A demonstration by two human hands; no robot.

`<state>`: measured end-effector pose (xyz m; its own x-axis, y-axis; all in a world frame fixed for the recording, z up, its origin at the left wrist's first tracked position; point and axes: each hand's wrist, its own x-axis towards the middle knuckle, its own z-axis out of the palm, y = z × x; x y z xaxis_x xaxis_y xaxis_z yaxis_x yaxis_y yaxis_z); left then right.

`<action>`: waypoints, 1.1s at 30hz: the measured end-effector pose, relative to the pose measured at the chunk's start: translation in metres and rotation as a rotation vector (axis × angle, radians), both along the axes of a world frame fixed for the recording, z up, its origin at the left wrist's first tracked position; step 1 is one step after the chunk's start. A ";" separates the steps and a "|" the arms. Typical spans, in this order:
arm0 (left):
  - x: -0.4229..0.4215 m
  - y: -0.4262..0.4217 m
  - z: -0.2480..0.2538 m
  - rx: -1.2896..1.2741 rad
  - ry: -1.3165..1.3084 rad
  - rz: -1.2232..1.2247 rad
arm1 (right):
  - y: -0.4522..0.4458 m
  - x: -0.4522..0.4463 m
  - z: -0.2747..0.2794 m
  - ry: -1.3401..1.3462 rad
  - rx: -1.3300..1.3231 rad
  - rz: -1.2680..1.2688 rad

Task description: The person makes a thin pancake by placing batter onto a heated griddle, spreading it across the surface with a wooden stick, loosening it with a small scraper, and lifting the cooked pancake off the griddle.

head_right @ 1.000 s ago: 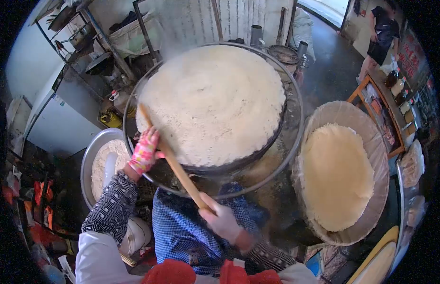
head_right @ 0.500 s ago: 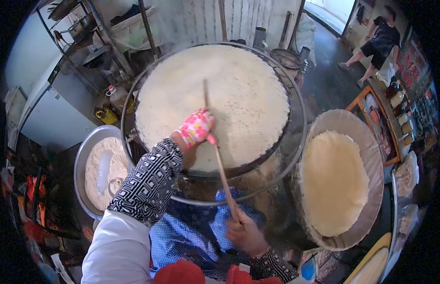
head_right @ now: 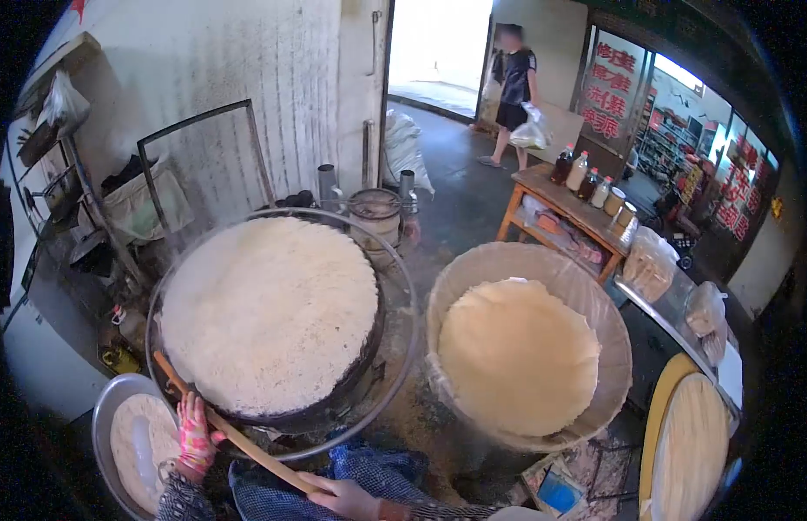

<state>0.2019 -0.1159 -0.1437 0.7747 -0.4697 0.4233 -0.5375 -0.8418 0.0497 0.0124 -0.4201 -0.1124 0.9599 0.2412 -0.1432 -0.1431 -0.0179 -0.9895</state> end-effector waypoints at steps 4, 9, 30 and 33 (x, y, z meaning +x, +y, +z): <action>0.009 -0.140 0.063 -0.205 0.033 -0.327 | -0.047 -0.064 -0.030 -0.045 -0.017 -0.268; 0.055 -0.235 0.003 0.057 0.068 -0.549 | -0.062 -0.078 0.008 0.504 0.588 -0.427; 0.066 -0.298 0.077 -0.130 0.057 -0.686 | -0.099 -0.070 0.010 0.033 -0.008 -0.508; 0.120 -0.361 0.051 0.048 0.187 -0.788 | -0.108 -0.021 0.042 0.407 0.207 -0.727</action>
